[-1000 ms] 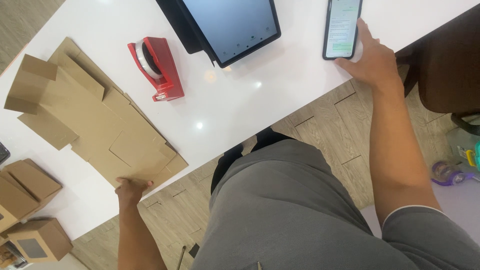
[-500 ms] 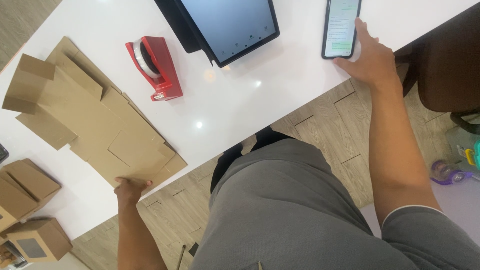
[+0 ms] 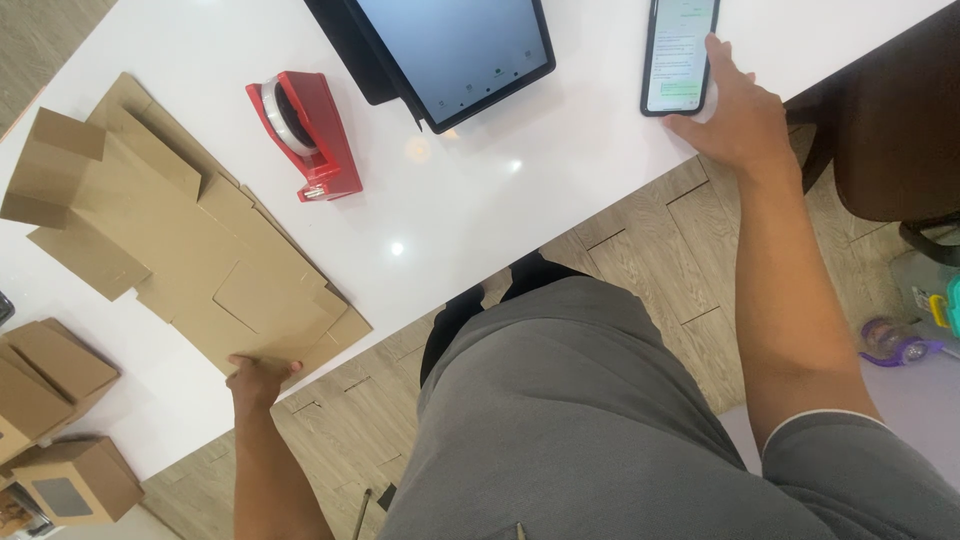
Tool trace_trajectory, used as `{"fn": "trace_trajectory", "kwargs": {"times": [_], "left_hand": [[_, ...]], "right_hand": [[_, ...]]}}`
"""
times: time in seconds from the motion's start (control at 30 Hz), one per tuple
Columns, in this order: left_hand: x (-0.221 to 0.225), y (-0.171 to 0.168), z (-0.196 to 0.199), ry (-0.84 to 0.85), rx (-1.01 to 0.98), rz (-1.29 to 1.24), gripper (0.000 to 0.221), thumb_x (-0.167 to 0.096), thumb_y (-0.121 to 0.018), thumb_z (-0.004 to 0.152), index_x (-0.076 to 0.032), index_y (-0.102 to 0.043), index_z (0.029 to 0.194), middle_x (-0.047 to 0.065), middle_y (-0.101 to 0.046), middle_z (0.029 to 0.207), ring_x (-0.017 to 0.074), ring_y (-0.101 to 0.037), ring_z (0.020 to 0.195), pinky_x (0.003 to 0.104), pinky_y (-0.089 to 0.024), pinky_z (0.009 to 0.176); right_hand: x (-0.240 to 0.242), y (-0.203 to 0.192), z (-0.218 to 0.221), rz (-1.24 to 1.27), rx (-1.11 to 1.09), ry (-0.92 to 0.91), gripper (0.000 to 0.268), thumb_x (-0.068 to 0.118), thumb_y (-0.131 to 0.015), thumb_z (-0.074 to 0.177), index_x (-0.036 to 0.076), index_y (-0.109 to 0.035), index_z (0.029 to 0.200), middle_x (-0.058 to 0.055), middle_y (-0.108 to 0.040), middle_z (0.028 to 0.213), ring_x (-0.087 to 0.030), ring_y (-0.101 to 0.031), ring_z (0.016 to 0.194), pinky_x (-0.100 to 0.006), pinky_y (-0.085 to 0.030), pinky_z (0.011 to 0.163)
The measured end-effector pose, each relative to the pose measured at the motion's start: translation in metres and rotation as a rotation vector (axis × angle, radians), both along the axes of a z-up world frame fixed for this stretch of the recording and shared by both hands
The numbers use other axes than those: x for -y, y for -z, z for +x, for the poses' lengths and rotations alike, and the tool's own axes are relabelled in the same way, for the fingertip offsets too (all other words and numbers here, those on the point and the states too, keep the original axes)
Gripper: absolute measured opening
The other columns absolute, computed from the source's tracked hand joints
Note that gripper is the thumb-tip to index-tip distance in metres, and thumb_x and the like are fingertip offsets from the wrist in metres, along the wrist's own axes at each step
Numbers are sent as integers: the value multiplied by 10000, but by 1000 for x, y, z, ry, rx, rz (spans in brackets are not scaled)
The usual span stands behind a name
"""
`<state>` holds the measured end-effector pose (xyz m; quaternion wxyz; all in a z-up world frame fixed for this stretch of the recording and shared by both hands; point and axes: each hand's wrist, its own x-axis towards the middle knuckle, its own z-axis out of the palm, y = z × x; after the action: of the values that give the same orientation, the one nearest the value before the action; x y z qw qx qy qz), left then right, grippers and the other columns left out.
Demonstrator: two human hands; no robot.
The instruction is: Folding cardboard sheets into boxes and interacting with a tablet
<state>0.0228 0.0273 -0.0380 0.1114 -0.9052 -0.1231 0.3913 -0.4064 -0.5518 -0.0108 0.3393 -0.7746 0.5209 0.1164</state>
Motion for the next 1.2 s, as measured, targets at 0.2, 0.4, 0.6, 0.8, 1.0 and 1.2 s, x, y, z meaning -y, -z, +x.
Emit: {"fn": "trace_trajectory", "kwargs": {"times": [0.2,0.4,0.6,0.8,1.0,1.2], "left_hand": [[-31,26,12,35,17,-15,1360,-474,-844,740,-91,106,1634,290,-180,1600,400,-410,1396,553,-451,1049],[-24,24,11,43,5,23,1354,-471,-849,748,-105,102,1639,332,-167,1589,477,-450,1358,590,-451,1049],[0,-1,0,-13,-2,10,1289,-452,-819,787,-167,97,1648,230,-164,1606,461,-499,1293,600,-459,1028],[-10,7,3,33,13,-18,1320,-432,-847,764,-117,83,1646,307,-175,1596,494,-505,1299,586,-456,1046],[10,-24,-19,14,53,-73,1270,-411,-818,778,-119,67,1640,279,-114,1657,381,-222,1528,632,-388,1111],[5,-22,-12,57,-12,-31,1252,-517,-756,819,-143,122,1630,233,-76,1663,504,-444,1376,624,-435,1063]], "right_hand": [[-2,-6,4,18,-19,25,954,407,-696,913,192,-125,1647,-117,-174,1708,-575,-221,1461,-623,-284,1143],[-3,-1,-1,-6,6,1,969,386,-711,915,165,-116,1648,-145,-175,1707,-570,-220,1468,-637,-281,1137],[-2,7,-3,-6,-12,3,965,357,-709,911,178,-117,1651,-118,-163,1712,-561,-221,1471,-618,-300,1128],[-11,7,-5,-120,142,-32,902,307,-659,968,172,-62,1632,-187,-521,1569,-574,-447,1336,-638,-429,998],[-43,59,-45,-221,843,252,705,-61,-450,1152,223,-24,1638,-348,-285,1690,-417,-263,1620,-525,-208,1339],[-74,75,-23,-512,1045,467,349,-178,-379,960,-4,-617,1147,-141,-648,885,-247,-653,761,-333,-597,705]]}}
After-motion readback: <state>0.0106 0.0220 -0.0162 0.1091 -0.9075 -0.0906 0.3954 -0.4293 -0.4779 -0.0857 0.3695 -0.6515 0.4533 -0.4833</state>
